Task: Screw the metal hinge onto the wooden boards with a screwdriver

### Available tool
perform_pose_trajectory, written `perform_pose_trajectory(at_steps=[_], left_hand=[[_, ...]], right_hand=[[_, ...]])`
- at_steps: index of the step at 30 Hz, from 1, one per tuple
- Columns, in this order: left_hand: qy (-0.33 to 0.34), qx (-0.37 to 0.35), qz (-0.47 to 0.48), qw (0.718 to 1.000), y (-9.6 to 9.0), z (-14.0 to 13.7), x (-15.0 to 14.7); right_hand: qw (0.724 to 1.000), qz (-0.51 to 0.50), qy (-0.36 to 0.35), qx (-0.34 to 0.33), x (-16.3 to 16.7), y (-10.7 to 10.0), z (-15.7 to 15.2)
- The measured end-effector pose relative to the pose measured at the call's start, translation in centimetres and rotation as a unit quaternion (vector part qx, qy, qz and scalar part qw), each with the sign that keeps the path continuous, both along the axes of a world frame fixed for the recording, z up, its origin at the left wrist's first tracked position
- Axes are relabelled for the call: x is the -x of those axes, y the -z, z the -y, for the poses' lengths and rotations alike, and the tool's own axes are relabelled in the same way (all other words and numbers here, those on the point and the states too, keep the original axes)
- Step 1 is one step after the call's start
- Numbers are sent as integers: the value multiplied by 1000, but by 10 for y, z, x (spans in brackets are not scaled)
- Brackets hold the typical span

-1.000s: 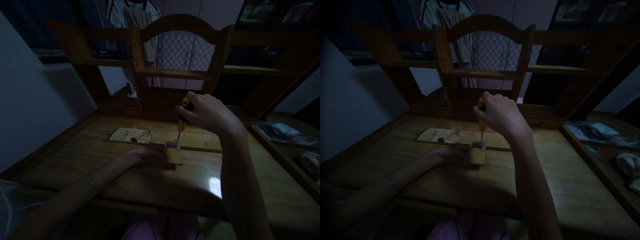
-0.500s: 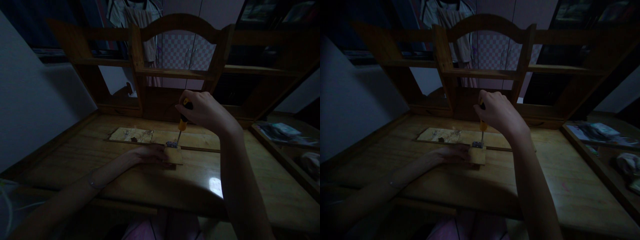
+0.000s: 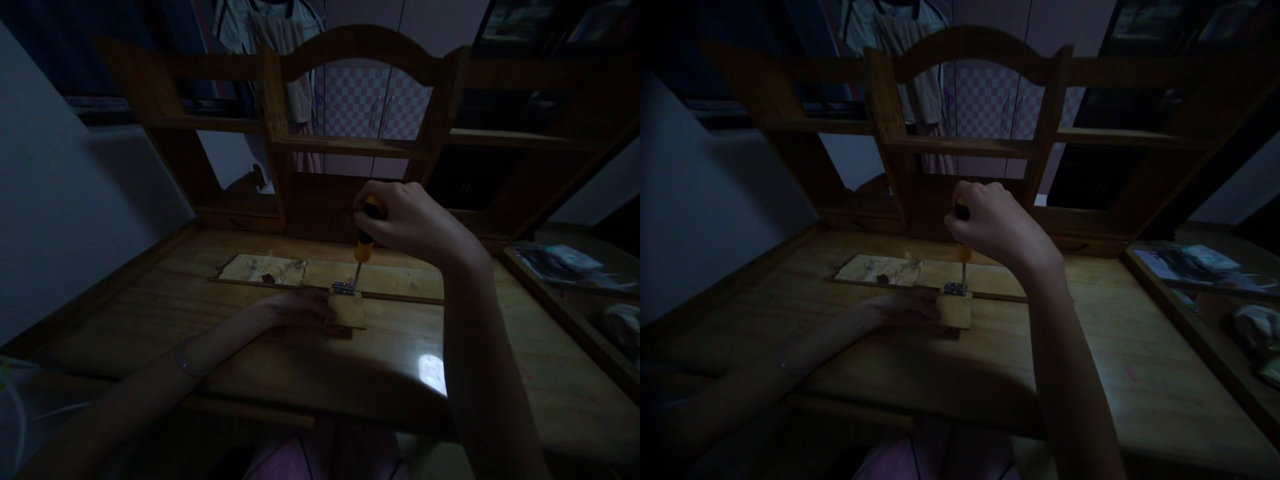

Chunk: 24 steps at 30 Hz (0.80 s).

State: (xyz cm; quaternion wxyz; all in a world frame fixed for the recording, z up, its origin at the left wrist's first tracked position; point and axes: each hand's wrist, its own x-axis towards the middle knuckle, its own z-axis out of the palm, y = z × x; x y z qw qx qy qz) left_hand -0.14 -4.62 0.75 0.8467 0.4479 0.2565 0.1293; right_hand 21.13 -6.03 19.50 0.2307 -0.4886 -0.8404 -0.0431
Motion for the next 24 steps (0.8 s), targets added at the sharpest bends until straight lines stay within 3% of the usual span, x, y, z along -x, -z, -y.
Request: perform_pose_trajectory(at_steps=[11, 18, 24], left_hand=[[-7, 0, -6, 1000, 5, -1, 0], [1, -10, -3, 1000, 3, 0, -1], [-10, -13, -11, 1000, 5, -1, 0]], right_hand=[[992, 57, 76, -81, 5, 4, -1], [999, 27, 21, -22, 8, 0, 4], [999, 3, 7, -39, 7, 5, 2]])
